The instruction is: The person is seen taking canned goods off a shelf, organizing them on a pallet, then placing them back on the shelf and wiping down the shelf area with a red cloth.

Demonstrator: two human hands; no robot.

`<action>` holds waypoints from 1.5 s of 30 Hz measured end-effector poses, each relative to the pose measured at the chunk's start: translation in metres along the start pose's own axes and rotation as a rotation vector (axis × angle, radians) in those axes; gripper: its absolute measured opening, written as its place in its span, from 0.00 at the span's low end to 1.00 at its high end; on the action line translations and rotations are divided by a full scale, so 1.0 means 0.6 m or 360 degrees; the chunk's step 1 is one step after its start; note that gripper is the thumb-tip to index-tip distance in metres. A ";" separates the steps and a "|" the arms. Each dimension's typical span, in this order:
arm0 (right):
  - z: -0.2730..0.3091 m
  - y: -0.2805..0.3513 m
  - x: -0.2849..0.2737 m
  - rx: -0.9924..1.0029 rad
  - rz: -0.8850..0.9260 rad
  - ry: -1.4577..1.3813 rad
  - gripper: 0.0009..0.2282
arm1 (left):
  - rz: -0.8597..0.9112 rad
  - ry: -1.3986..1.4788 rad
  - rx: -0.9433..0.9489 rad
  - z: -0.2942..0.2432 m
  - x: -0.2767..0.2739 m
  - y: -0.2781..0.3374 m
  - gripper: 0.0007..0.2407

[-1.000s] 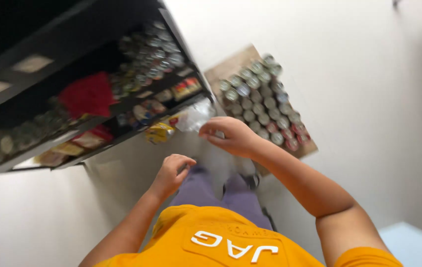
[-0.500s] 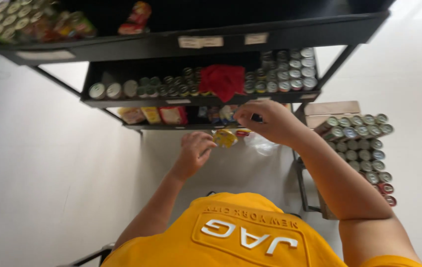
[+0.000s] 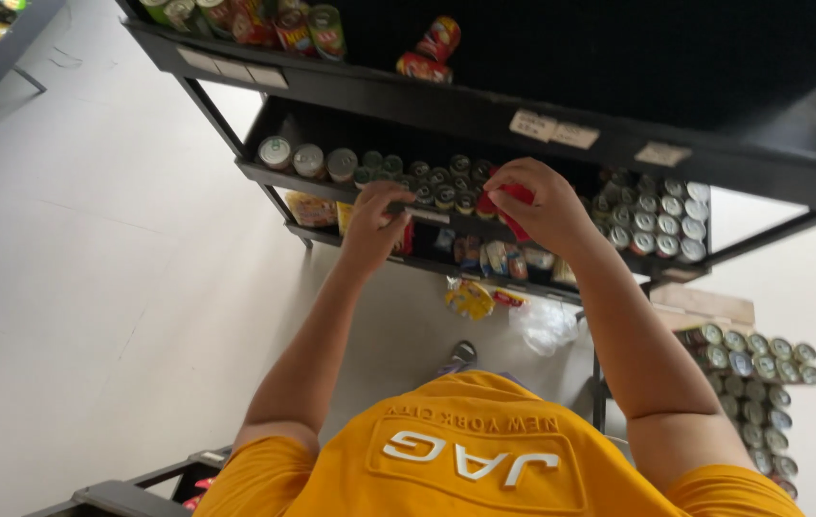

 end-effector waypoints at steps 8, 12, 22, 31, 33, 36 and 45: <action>-0.197 -0.303 -0.047 -0.0047 -0.0416 0.0272 0.11 | -0.0353 -0.0414 0.0007 0.151 0.002 -0.402 0.17; -0.254 -0.440 -0.030 0.0864 0.0119 0.0543 0.28 | 0.0173 -0.1040 -0.0821 0.289 0.013 -0.537 0.31; -0.336 -0.488 -0.001 0.0994 0.0383 -0.0131 0.43 | 0.0344 -0.0635 -0.0907 0.360 0.000 -0.545 0.30; -0.194 -0.427 -0.006 -0.0552 -0.1224 -0.1286 0.10 | -0.0209 0.1021 0.0043 0.233 -0.092 -0.388 0.31; -0.209 -0.429 0.022 -0.0467 -0.1234 -0.2013 0.17 | -0.0096 0.1151 0.0065 0.217 -0.108 -0.340 0.29; -0.194 -0.435 0.126 0.0049 -0.1268 -0.2206 0.25 | -0.0016 0.1189 -0.0014 0.220 -0.129 -0.275 0.26; -0.046 -0.453 0.293 -0.0598 -0.0544 -0.1841 0.32 | 0.0765 0.0063 0.0339 0.262 -0.312 -0.234 0.20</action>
Point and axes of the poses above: each hand's wrist, its own y-axis away from the middle knuckle, its own x-axis out of the palm, z = x × y, the point moved 3 cm from there along -y, towards the middle knuckle, and after that the axes turned 13 degrees about z, right-handed, at the moved point
